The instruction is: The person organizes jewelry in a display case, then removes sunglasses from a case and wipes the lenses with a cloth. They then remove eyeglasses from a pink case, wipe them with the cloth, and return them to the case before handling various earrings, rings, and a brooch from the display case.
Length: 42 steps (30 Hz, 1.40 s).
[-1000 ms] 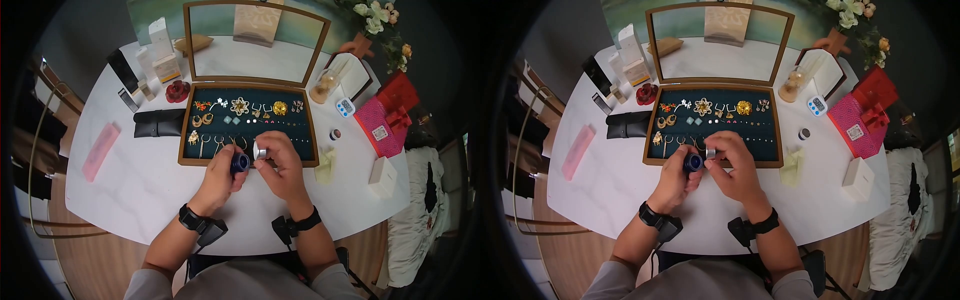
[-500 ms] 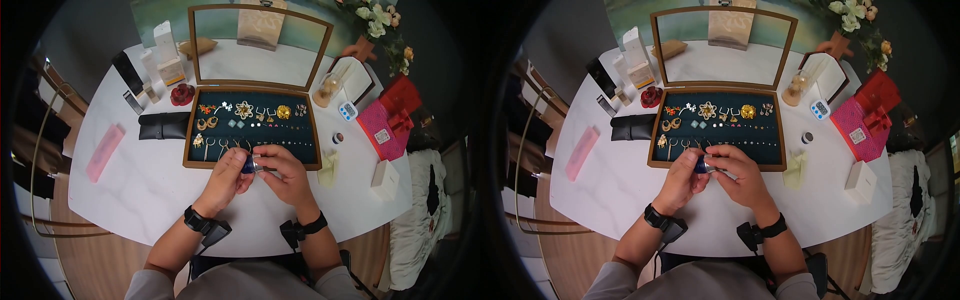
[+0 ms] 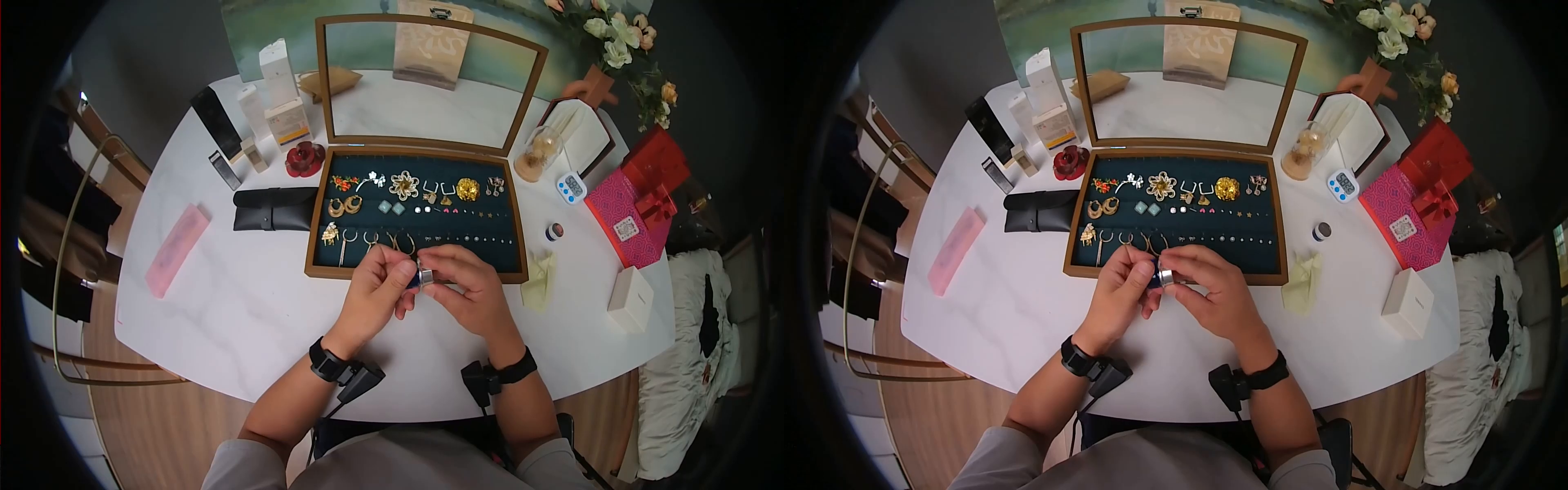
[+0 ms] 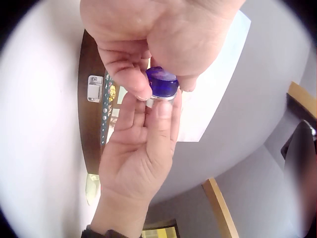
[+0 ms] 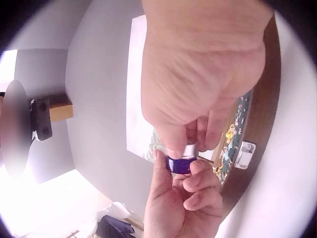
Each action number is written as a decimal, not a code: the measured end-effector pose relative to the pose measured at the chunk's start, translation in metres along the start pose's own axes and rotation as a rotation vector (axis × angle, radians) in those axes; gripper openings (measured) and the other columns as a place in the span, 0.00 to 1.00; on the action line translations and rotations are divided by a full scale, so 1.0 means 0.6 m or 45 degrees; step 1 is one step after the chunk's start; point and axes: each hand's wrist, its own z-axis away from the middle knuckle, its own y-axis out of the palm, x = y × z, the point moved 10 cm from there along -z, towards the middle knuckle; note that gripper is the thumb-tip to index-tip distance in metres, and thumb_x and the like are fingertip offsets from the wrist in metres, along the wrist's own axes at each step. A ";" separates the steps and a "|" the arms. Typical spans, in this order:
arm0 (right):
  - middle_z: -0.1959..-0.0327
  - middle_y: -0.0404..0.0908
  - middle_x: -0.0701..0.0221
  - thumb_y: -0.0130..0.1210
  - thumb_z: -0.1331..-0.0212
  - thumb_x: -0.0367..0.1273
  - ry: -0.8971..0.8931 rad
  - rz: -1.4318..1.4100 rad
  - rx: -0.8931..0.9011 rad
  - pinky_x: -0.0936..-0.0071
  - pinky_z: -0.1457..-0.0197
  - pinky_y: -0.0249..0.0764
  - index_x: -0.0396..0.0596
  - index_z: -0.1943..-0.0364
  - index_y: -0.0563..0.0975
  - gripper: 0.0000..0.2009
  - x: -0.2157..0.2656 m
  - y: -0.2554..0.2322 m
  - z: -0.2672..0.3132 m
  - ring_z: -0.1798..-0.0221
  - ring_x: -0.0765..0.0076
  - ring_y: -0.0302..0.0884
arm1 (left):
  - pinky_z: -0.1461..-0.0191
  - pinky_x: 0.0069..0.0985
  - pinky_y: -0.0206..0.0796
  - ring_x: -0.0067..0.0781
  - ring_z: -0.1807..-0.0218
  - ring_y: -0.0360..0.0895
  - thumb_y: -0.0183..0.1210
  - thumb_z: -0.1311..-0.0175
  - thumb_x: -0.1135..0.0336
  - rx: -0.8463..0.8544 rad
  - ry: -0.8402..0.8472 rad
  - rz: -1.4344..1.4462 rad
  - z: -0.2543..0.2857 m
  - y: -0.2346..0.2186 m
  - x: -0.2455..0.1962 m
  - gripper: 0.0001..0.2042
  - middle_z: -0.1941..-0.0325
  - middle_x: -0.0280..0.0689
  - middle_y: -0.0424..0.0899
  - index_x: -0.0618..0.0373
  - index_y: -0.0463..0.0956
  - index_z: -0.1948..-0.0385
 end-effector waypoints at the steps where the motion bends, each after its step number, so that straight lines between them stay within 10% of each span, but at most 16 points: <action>1: 0.47 0.81 0.62 0.59 0.42 0.20 0.000 0.000 0.000 0.74 0.50 0.80 0.41 0.50 0.81 0.15 -0.003 -0.001 0.002 0.51 0.69 0.83 | 0.79 0.15 0.65 0.19 0.76 0.76 0.55 0.25 0.57 0.000 0.000 0.000 0.000 0.002 0.003 0.13 0.70 0.35 0.78 0.59 0.66 0.57; 7: 0.60 0.83 0.63 0.60 0.39 0.25 0.609 0.143 0.040 0.78 0.62 0.76 0.37 0.50 0.80 0.14 -0.090 -0.016 0.036 0.64 0.75 0.81 | 0.79 0.15 0.65 0.19 0.76 0.77 0.55 0.25 0.59 0.101 0.132 -0.073 0.003 0.020 -0.001 0.12 0.71 0.35 0.78 0.58 0.66 0.57; 15: 0.49 0.76 0.67 0.61 0.42 0.25 0.089 -0.007 0.059 0.82 0.63 0.75 0.41 0.43 0.76 0.20 -0.015 0.008 0.006 0.61 0.78 0.79 | 0.78 0.15 0.67 0.20 0.75 0.78 0.53 0.25 0.58 0.021 -0.090 0.037 0.001 0.001 0.013 0.12 0.69 0.36 0.80 0.58 0.67 0.57; 26: 0.75 0.80 0.68 0.56 0.39 0.28 0.100 0.130 -0.080 0.76 0.69 0.74 0.43 0.52 0.78 0.11 -0.027 0.010 0.016 0.75 0.74 0.80 | 0.76 0.17 0.69 0.22 0.73 0.79 0.52 0.24 0.61 0.133 -0.027 0.010 -0.001 0.021 0.017 0.10 0.67 0.36 0.79 0.58 0.67 0.55; 36: 0.74 0.82 0.67 0.58 0.38 0.30 0.214 0.165 -0.128 0.76 0.67 0.77 0.42 0.54 0.77 0.11 -0.051 0.001 0.022 0.72 0.71 0.83 | 0.70 0.20 0.73 0.25 0.70 0.81 0.51 0.24 0.60 0.168 -0.046 -0.006 0.003 0.021 0.025 0.13 0.65 0.37 0.80 0.59 0.66 0.48; 42: 0.65 0.83 0.67 0.63 0.42 0.26 -0.113 0.408 -0.328 0.78 0.62 0.78 0.40 0.49 0.76 0.17 0.030 -0.067 0.014 0.68 0.76 0.81 | 0.67 0.20 0.74 0.24 0.68 0.81 0.53 0.25 0.64 0.190 -0.028 0.100 0.000 0.018 0.020 0.15 0.62 0.39 0.82 0.61 0.65 0.44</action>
